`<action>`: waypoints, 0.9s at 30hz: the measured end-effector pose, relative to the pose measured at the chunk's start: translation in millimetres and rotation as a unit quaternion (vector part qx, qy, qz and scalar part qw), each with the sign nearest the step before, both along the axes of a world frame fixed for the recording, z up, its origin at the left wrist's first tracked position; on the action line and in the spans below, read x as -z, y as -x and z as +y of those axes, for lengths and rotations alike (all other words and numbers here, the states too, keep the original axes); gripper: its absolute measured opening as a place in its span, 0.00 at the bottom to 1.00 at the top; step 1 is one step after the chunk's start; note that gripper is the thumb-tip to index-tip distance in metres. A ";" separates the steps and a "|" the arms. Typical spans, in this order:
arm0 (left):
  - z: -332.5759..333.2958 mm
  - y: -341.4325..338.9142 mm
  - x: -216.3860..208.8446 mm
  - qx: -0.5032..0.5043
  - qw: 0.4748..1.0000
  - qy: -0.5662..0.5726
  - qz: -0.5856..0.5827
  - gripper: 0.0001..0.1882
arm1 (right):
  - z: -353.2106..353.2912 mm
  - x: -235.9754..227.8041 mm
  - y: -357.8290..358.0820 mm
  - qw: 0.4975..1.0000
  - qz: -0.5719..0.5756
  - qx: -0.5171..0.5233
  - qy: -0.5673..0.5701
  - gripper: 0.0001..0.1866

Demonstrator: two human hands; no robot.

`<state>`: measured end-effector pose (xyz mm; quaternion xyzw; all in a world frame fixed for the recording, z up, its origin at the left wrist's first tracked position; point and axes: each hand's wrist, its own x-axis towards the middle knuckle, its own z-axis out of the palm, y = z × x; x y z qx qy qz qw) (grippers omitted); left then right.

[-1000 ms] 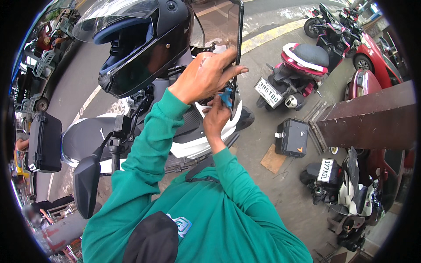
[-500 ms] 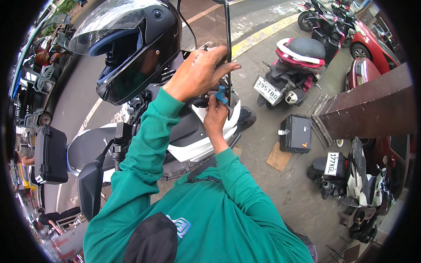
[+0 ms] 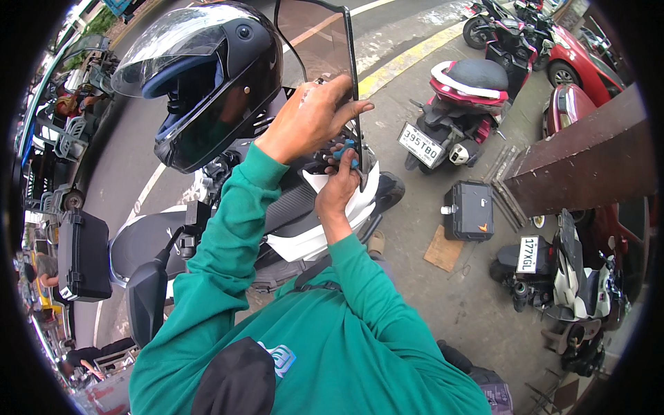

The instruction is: The person uses a blue plastic tool and a screwdriver to adjust and tighten screws on a motorcycle windshield. They repeatedly remove and reinsert the tool, then switch to the screwdriver to secure the windshield in place.

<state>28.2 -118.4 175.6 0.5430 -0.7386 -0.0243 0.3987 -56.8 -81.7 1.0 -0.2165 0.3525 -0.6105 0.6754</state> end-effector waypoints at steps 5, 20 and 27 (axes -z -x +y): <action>0.5 1.4 -1.1 -0.009 1.000 -0.025 -0.001 0.20 | -3.7 8.0 4.0 0.998 -0.040 -0.028 0.041 0.20; -3.9 -2.2 3.2 0.000 0.999 -0.002 -0.041 0.21 | -18.8 -9.8 -5.6 0.995 0.024 -0.031 -0.096 0.17; 5.5 -13.8 9.6 0.021 0.999 -0.019 0.028 0.21 | -6.7 -12.7 1.8 0.996 0.067 -0.049 -0.028 0.21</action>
